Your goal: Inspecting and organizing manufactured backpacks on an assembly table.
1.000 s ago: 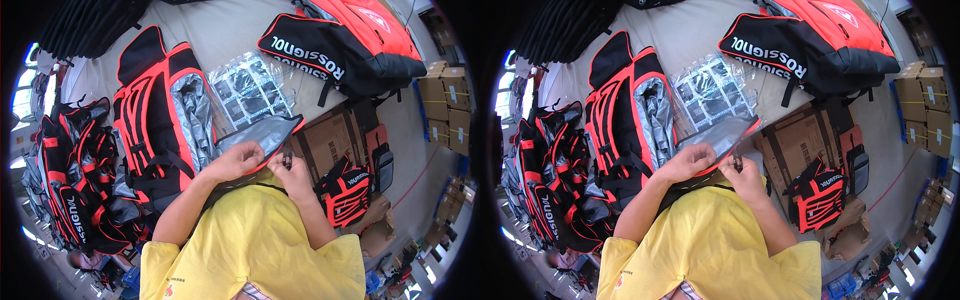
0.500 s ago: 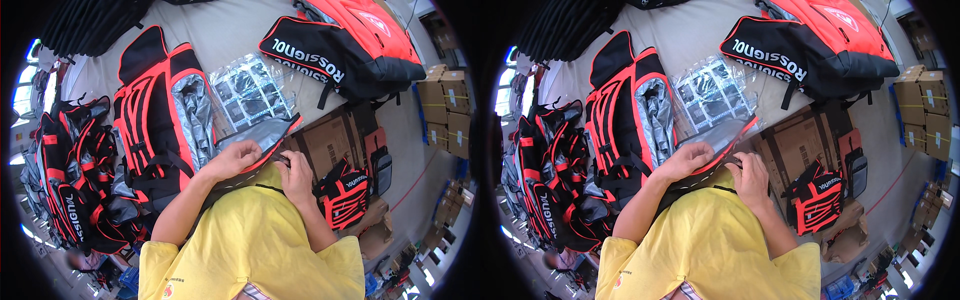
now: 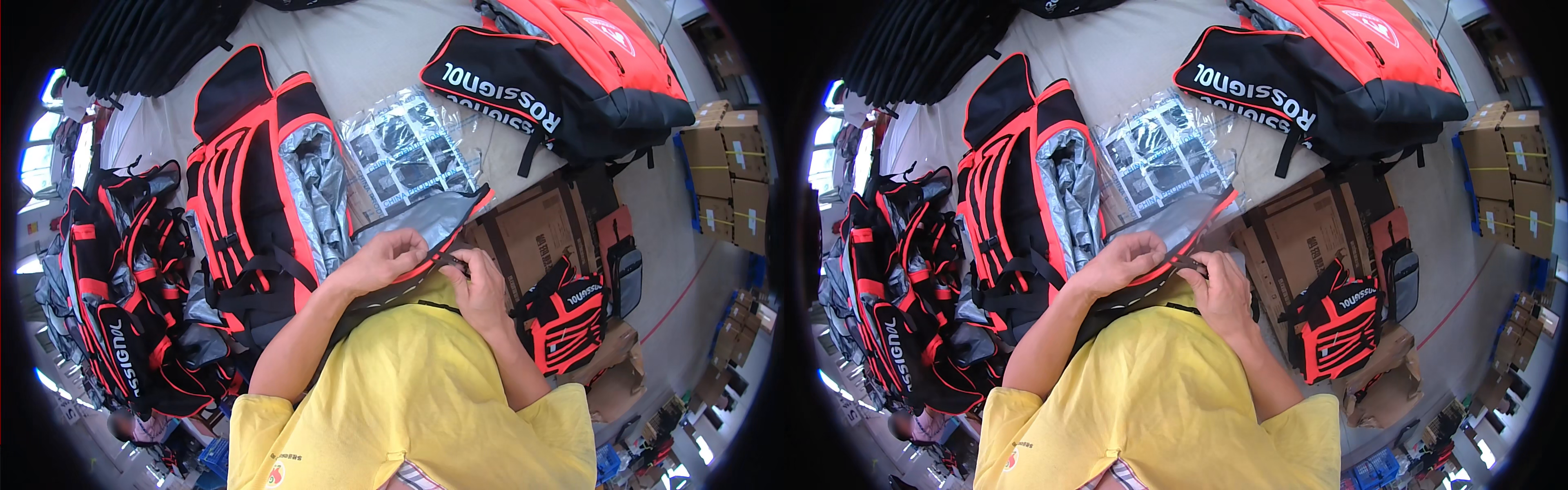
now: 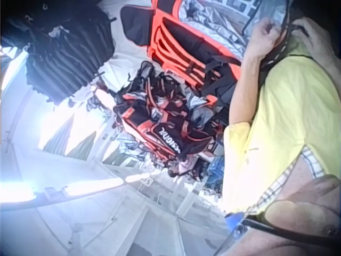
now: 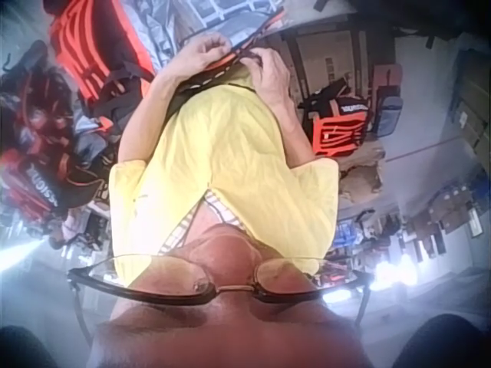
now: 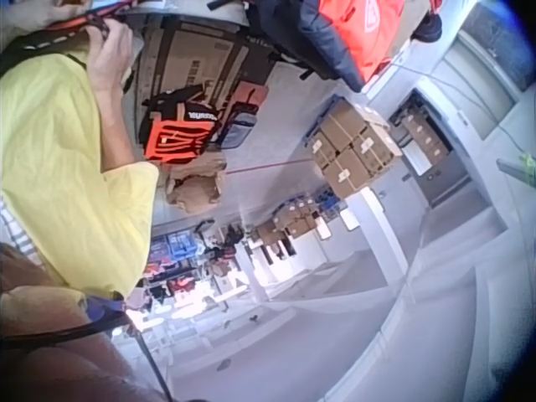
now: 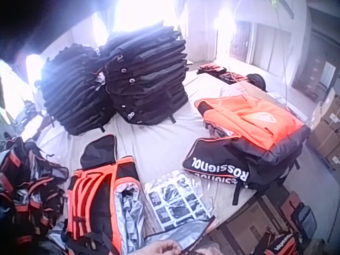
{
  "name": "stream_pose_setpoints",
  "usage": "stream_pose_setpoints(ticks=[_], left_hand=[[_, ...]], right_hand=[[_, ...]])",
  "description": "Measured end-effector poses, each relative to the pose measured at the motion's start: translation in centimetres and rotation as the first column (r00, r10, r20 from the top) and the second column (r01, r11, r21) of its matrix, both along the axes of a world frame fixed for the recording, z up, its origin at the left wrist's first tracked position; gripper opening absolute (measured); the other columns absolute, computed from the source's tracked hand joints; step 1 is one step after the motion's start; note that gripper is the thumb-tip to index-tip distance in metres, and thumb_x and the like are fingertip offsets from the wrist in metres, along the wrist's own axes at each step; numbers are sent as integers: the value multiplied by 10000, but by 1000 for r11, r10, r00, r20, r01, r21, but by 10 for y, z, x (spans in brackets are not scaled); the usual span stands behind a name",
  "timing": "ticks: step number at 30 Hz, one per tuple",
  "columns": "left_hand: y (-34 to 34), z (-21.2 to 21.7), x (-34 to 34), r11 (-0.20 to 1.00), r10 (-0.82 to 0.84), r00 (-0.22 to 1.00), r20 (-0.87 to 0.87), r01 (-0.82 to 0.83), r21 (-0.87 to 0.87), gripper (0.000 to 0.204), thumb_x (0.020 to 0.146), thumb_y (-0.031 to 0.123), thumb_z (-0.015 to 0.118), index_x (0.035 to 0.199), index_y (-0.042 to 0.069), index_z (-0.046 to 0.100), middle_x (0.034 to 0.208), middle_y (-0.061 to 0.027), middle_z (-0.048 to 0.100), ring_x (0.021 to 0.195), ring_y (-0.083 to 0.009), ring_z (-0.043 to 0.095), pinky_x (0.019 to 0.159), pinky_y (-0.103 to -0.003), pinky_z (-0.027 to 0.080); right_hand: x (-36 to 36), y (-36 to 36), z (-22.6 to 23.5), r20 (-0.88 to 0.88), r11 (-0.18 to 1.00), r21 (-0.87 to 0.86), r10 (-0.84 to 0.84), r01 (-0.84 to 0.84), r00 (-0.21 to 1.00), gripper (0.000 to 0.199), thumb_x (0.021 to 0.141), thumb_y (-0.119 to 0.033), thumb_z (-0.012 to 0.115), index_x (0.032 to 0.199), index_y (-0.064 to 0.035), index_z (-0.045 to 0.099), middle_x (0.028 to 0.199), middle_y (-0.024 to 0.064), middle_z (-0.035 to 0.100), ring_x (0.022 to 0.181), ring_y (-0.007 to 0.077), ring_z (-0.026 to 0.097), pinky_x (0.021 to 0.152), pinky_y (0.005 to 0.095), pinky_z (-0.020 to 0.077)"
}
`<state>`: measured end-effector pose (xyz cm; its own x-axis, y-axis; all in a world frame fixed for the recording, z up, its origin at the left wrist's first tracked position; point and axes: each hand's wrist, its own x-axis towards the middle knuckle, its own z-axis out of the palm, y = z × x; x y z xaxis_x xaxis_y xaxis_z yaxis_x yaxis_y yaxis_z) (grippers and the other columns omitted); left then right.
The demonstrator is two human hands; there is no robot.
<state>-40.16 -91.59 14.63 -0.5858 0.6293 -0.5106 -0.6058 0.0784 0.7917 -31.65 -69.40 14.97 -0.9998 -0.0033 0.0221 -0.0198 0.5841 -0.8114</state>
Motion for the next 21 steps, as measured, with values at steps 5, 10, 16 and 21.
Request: stream_pose_setpoints(ticks=[5, 10, 16, 21], left_hand=[[0, 10, -4, 996, -62, 998, 6, 62, -63, 142, 1013, 108, 709, 1102, 15, 649, 896, 64, 586, 817, -19, 525, 719, -220, 426], [3, 11, -2, 994, -42, 998, -37, 37, -106, 138, 967, 87, 739, 1063, 22, 665, 784, 92, 521, 705, -11, 458, 613, -231, 367], [6, 12, 0, 997, -31, 999, -24, 29, -73, 132, 960, 69, 720, 1065, 14, 662, 770, 87, 517, 695, -14, 450, 603, -235, 359], [3, -5, 4, 994, -35, 997, -70, 28, -104, 145, 955, 80, 733, 1060, 8, 663, 770, 78, 529, 696, -20, 457, 604, -240, 369]], right_hand=[[3, 2, -1, 2, 999, -37, -10, 10, 1000, 318, 999, -309, 755, 1123, -34, 657, 919, 127, 682, 857, 337, 682, 749, 426, 545], [1, -2, 7, 29, 960, -249, -124, 127, 992, 301, 923, -136, 837, 1161, -31, 686, 980, 111, 686, 845, 293, 721, 733, 379, 580], [-9, -11, -3, -252, 997, -70, 17, -36, 967, 303, 837, -1, 816, 1113, -12, 692, 1000, 112, 680, 840, 275, 739, 658, 379, 586], [-9, -18, -10, -183, 997, 66, 54, -42, 982, 242, 867, -16, 770, 1093, -6, 685, 983, 119, 682, 858, 293, 741, 668, 401, 576]])
